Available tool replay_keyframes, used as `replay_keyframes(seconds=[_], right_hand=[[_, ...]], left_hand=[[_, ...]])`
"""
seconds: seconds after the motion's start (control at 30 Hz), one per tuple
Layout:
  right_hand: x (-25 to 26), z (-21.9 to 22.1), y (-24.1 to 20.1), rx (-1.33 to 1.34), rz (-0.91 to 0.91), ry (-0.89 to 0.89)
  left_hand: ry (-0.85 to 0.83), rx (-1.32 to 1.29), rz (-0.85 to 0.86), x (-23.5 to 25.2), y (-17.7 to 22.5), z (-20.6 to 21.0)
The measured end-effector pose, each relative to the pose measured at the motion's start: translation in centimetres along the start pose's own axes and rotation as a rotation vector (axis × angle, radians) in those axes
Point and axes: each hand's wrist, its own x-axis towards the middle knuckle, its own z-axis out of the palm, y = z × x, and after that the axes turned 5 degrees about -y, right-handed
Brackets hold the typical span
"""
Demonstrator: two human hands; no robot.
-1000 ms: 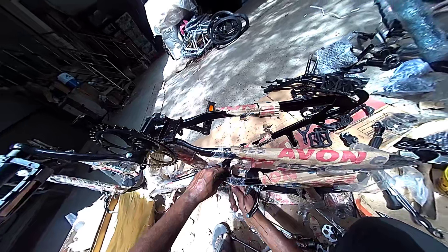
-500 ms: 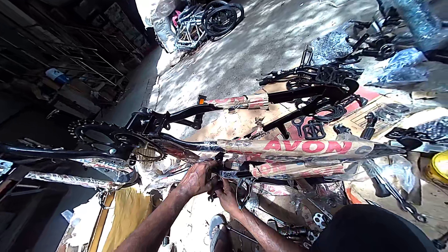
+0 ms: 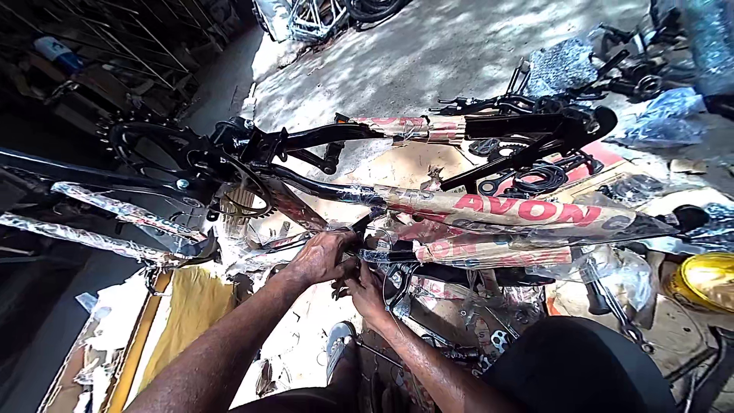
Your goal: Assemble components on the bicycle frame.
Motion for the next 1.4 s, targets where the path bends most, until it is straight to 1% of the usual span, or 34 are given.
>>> replay_keyframes(seconds=[0.07,0.23,0.37,0.5,0.6,0.7,0.73,0.77,0.83,0.87,0.9,0.93,1.0,1.03,1.07,1.1,1.17,1.2,1.23,1.27,1.33,1.4], right_hand=[[-0.4,-0.6,-0.2,0.051,0.02,-0.052],[-3.0,-0.7,-1.6,0.142,0.087,-0.037],[-3.7,-0.9,-1.9,0.191,0.082,-0.016],[-5.4,-1.5,-2.1,0.108,0.131,-0.067],[-5.4,-1.8,-2.5,0.076,0.131,-0.047],[-5.6,-1.8,-2.1,0.152,0.137,-0.015],[-5.8,-1.7,-1.9,0.188,0.132,-0.015],[-6.0,-1.6,-1.7,0.218,0.122,-0.009],[-6.7,-1.4,-1.4,0.244,0.108,0.008],[-7.0,-1.5,-1.3,0.247,0.108,0.008],[-7.4,-1.6,-1.3,0.24,0.114,0.009],[-7.8,-1.8,-1.2,0.219,0.126,0.001],[-9.1,-3.2,-0.7,0.068,0.184,-0.033],[-10.1,-4.4,-0.2,-0.095,0.238,-0.07],[-11.1,-6.0,0.4,-0.313,0.32,-0.146],[-12.1,-7.9,1.1,-0.586,0.423,-0.267],[-13.7,-11.1,2.5,-1.207,0.637,-0.632],[-14.6,-11.9,3.4,-1.451,0.716,-0.788],[-15.7,-12.3,4.3,-1.621,0.773,-0.884],[-16.7,-12.3,4.9,-1.727,0.814,-0.912],[-17.5,-11.7,5.4,-1.829,0.852,-0.849],[-17.7,-11.2,5.7,-1.9,0.833,-0.785]], left_hand=[[-0.012,0.003,0.004,0.0,-0.2,-0.1],[-0.026,0.016,-0.005,0.0,-0.3,0.3],[0.034,0.014,-0.097,-0.1,0.4,1.5],[0.029,-0.003,-0.264,-1.6,2.8,2.3],[0.177,-0.05,-0.322,-3.2,4.9,3.2],[0.324,-0.026,-0.385,-4.3,6.4,3.5],[0.308,-0.038,-0.436,-4.6,6.9,3.9],[0.222,-0.088,-0.503,-4.9,7.5,4.3],[-0.026,-0.276,-0.622,-5.1,8.4,4.9],[-0.103,-0.383,-0.653,-5.2,8.7,5.2],[-0.11,-0.476,-0.668,-5.2,8.8,5.6],[-0.077,-0.563,-0.683,-5.2,8.9,6.0],[0.022,-0.698,-0.726,-5.4,9.4,6.7],[0.061,-0.75,-0.747,-5.5,9.7,7.1],[0.088,-0.793,-0.761,-5.4,9.9,7.3],[0.115,-0.829,-0.762,-5.3,9.9,7.6],[0.132,-0.866,-0.77,-5.2,10.0,7.4],[0.131,-0.87,-0.777,-5.2,10.2,7.1],[0.127,-0.875,-0.789,-5.3,10.4,6.8],[0.121,-0.879,-0.803,-5.4,10.5,6.7],[0.123,-0.885,-0.816,-5.4,10.5,6.6],[0.111,-0.886,-0.824,-5.6,10.7,6.5]])
